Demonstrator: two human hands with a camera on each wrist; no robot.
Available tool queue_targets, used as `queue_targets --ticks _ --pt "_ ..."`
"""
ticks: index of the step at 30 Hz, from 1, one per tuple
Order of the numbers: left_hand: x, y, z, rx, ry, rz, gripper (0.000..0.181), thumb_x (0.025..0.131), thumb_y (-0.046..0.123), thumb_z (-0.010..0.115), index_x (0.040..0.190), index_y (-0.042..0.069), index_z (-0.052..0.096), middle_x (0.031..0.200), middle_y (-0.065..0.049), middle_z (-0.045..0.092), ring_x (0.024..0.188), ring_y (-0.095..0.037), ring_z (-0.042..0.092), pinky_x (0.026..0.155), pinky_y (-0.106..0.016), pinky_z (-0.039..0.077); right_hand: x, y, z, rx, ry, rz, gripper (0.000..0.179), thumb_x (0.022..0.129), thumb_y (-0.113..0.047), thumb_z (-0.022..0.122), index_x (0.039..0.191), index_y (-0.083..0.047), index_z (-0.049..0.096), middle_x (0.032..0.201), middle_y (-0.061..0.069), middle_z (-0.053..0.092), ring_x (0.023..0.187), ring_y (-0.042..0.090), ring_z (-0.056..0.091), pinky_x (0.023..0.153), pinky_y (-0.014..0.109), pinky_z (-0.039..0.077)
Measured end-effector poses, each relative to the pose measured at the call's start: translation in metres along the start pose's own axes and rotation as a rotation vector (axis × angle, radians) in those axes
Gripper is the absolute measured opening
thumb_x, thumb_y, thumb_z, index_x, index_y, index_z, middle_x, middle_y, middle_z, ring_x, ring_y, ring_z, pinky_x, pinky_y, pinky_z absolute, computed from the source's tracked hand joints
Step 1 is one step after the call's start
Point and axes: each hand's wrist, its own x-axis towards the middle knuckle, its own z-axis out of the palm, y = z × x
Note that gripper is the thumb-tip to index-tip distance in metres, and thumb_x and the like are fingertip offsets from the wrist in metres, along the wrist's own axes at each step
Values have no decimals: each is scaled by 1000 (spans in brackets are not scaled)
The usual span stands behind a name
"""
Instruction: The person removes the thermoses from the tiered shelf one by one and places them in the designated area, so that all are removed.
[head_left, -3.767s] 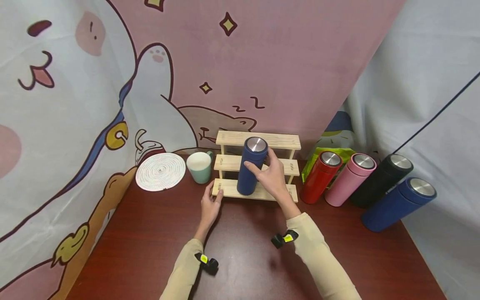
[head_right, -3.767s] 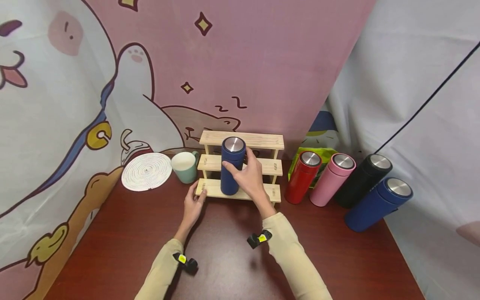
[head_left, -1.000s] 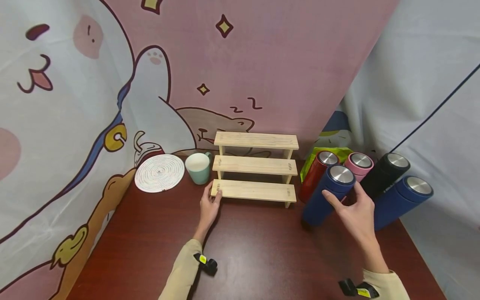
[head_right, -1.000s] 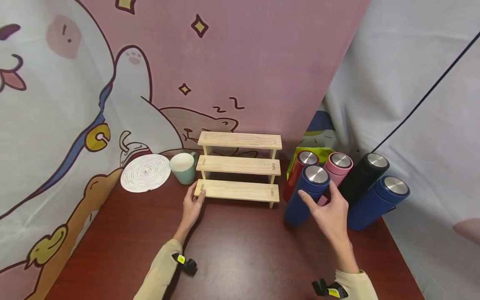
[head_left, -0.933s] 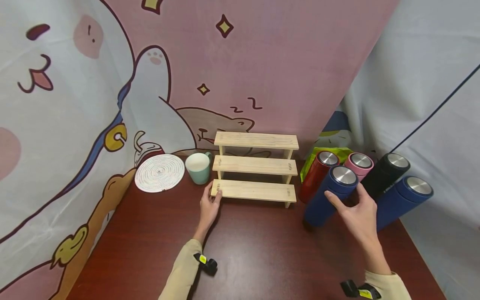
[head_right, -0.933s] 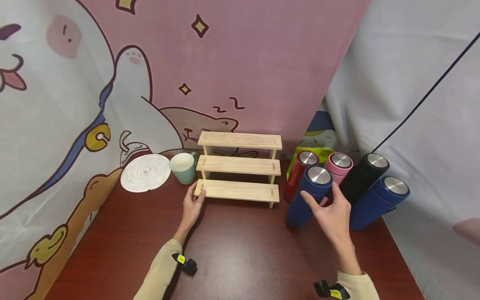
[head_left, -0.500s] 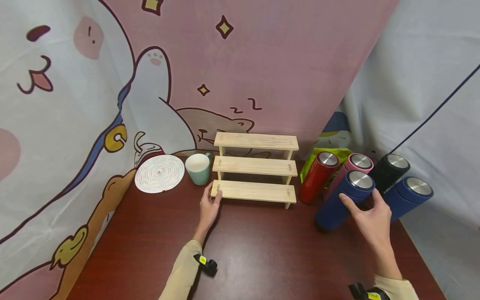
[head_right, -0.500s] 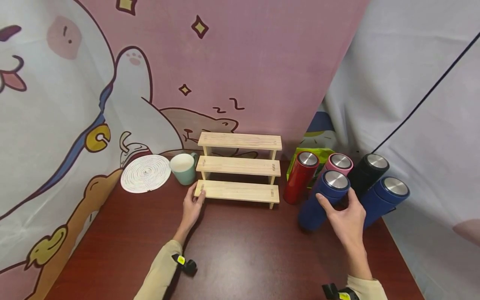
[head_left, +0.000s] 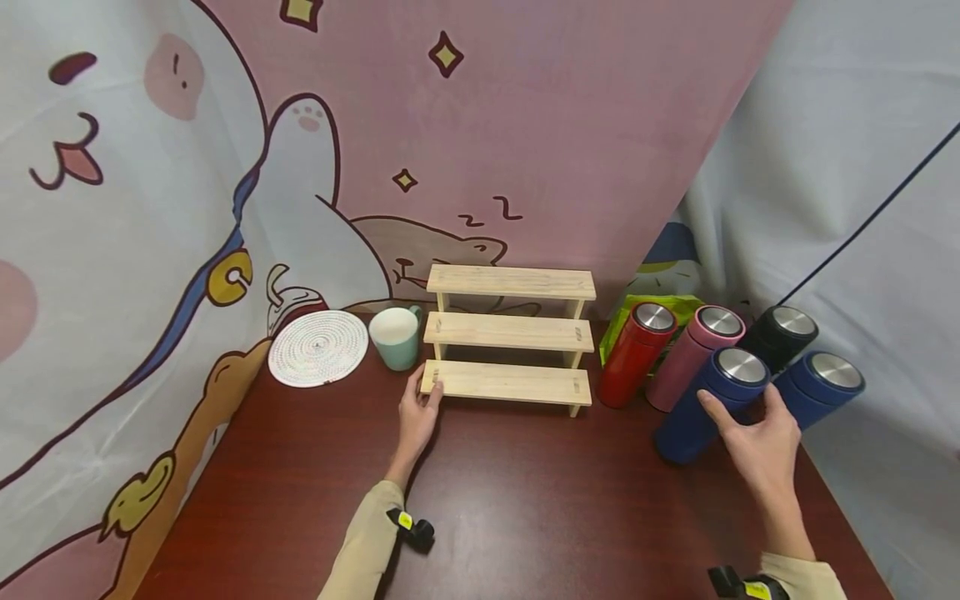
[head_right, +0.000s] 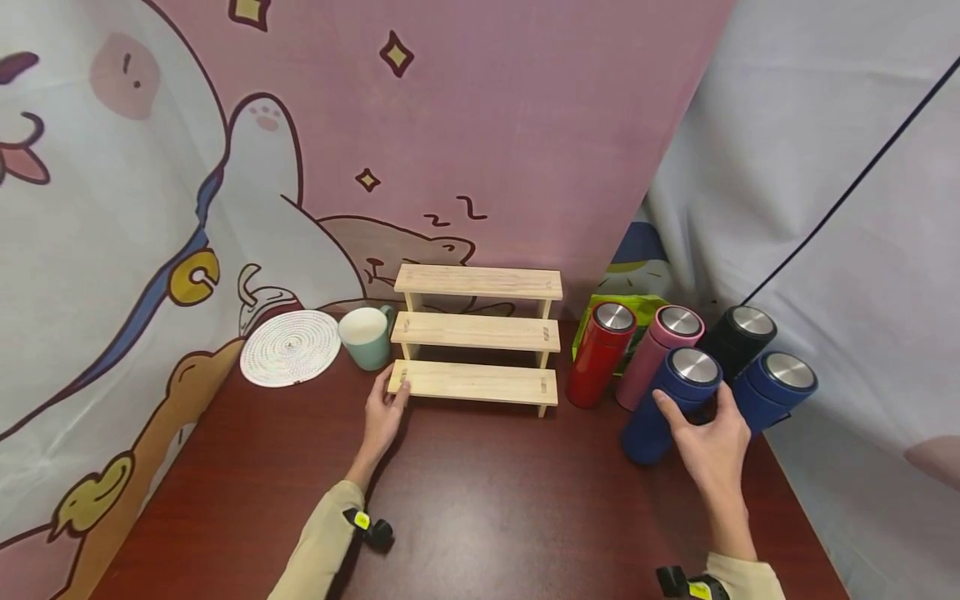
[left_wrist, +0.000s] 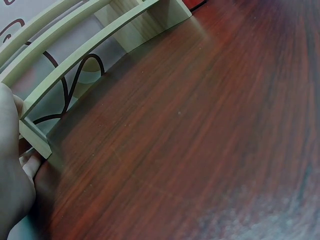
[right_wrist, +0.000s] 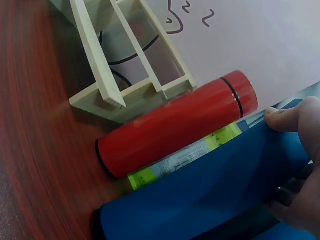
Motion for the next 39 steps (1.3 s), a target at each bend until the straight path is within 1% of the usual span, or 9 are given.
queue_targets --ticks 5,9,17,22,26,29,32,34,39 --pt "0 0 0 1 0 5 54 100 9 63 149 -4 44 141 -26 57 129 -35 56 106 -54 47 1 6 2 9 19 -9 57 84 -31 84 128 -5 59 107 9 67 85 -9 47 75 13 36" --pt "0 -2 -1 3 -7 1 54 100 9 63 149 -4 44 141 -26 57 129 -34 55 106 -53 47 0 9 3 20 19 16 60 85 -32 82 133 -5 58 117 17 67 88 -12 47 78 11 37" --pt "12 -33 7 -4 29 0 55 101 13 62 151 1 43 143 -25 56 131 -34 54 107 -56 44 1 15 2 56 45 36 57 84 -30 84 131 -9 59 110 2 69 89 -15 49 80 9 38" --pt "14 -37 2 25 22 11 53 101 17 64 150 5 46 142 -22 58 130 -33 56 106 -53 47 1 15 2 62 39 57 57 83 -30 85 130 -11 59 106 -9 66 87 -16 49 78 7 38" --pt "11 -33 -12 79 -47 -4 54 101 18 64 150 5 46 139 -23 60 124 -35 61 103 -48 51 1 12 1 51 30 56 61 83 -29 85 133 -8 57 111 -3 68 91 -10 55 79 6 39" --pt "8 -26 -30 147 -149 -32 55 100 21 65 150 6 46 136 -23 63 120 -36 64 101 -47 53 2 5 -5 44 9 58 71 85 -30 82 146 -12 51 136 10 63 118 10 63 101 12 44" --pt "5 -12 -48 268 -261 -29 56 100 27 65 149 7 46 133 -22 64 119 -36 65 101 -49 52 4 -5 -13 34 7 23 76 89 -29 78 154 -17 42 153 11 51 139 29 51 116 25 37" --pt "4 1 -60 368 -319 -5 59 101 33 64 150 6 46 136 -22 63 121 -36 64 103 -49 51 7 -10 -18 35 36 -38 74 89 -26 78 154 -18 43 152 10 52 140 16 50 117 21 34" --pt "1 37 -80 581 -417 65 68 102 46 58 153 5 40 147 -22 53 134 -38 53 111 -54 43 15 -30 -27 2 40 -174 74 87 -24 79 153 -18 45 149 10 55 139 18 50 114 14 30"
